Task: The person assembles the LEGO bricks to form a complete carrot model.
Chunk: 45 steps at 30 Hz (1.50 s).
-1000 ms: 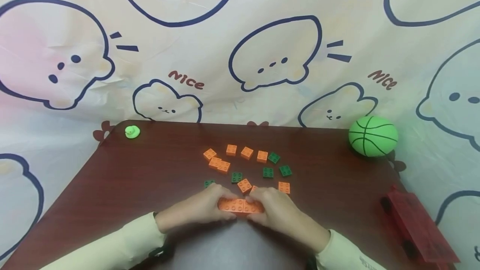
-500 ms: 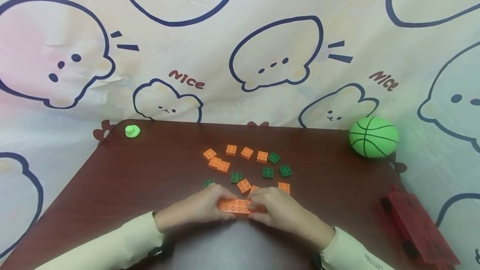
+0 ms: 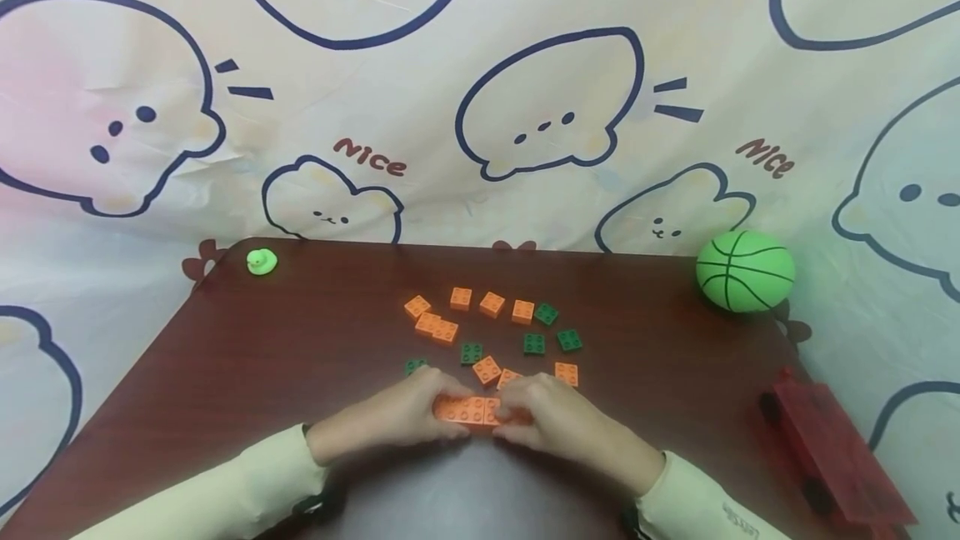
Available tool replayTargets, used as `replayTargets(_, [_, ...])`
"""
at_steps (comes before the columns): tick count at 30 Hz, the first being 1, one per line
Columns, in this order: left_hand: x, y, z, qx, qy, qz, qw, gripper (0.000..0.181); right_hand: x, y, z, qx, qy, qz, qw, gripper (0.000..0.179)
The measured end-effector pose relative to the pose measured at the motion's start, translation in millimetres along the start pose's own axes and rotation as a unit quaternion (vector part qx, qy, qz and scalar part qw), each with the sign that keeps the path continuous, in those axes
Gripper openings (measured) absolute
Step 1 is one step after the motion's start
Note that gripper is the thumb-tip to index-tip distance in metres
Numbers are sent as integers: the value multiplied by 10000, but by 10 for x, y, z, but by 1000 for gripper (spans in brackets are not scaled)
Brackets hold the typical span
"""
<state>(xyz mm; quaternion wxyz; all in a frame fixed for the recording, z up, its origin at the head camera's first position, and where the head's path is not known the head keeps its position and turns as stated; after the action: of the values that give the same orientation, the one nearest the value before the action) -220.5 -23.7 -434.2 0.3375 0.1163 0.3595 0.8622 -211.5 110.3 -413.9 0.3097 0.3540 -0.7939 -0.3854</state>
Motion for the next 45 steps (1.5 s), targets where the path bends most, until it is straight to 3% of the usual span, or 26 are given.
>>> replayTargets(8, [-2, 0, 21, 212, 50, 4, 9998, 26, 28, -19, -6, -387, -124, 98, 9991, 27])
replayTargets(12, [-24, 83, 27, 669, 100, 39, 9977, 41, 47, -33, 2, -304, -206, 69, 9993, 28])
replayTargets(15, [-34, 292, -9, 785, 209, 267, 9963, 51, 49, -41, 9, -198, -261, 66, 9994, 27])
replayTargets(18, [-13, 572, -119, 812, 339, 666, 9939, 43, 48, -39, 16, -190, -332, 93, 9992, 25])
replayTargets(22, [34, 894, -401, 1153, 694, 1118, 9846, 38, 44, -40, 17, -251, -399, 95, 9988, 23])
replayTargets(26, [82, 1073, -698, 1352, 1151, 1184, 9770, 46, 41, -40, 12, -291, -407, 95, 9987, 23])
replayTargets(29, [127, 1095, -843, 1394, 1400, 984, 9753, 52, 42, -42, 14, -297, -405, 73, 9987, 24])
replayTargets(33, [197, 1048, -913, 1461, 1601, 729, 9735, 53, 51, -42, 12, -272, -388, 39, 9989, 26])
replayTargets(39, [267, 1057, -979, 1714, 1671, 889, 9669, 40, 72, -24, 4, -295, -469, -107, 9984, 23])
replayTargets(45, [198, 1097, -1058, 1568, 1872, 980, 9648, 35, 74, -24, -16, -349, -474, -257, 9979, 26])
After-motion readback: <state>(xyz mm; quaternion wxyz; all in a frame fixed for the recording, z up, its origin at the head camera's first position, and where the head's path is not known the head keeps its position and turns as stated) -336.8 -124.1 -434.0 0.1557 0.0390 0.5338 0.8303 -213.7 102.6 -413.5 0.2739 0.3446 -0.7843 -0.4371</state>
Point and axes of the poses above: each hand's wrist, its own x-axis towards the middle knuckle, its own y-axis out of the back of the hand, z = x × y, the point moved 8 cm from there along x, towards the middle knuckle
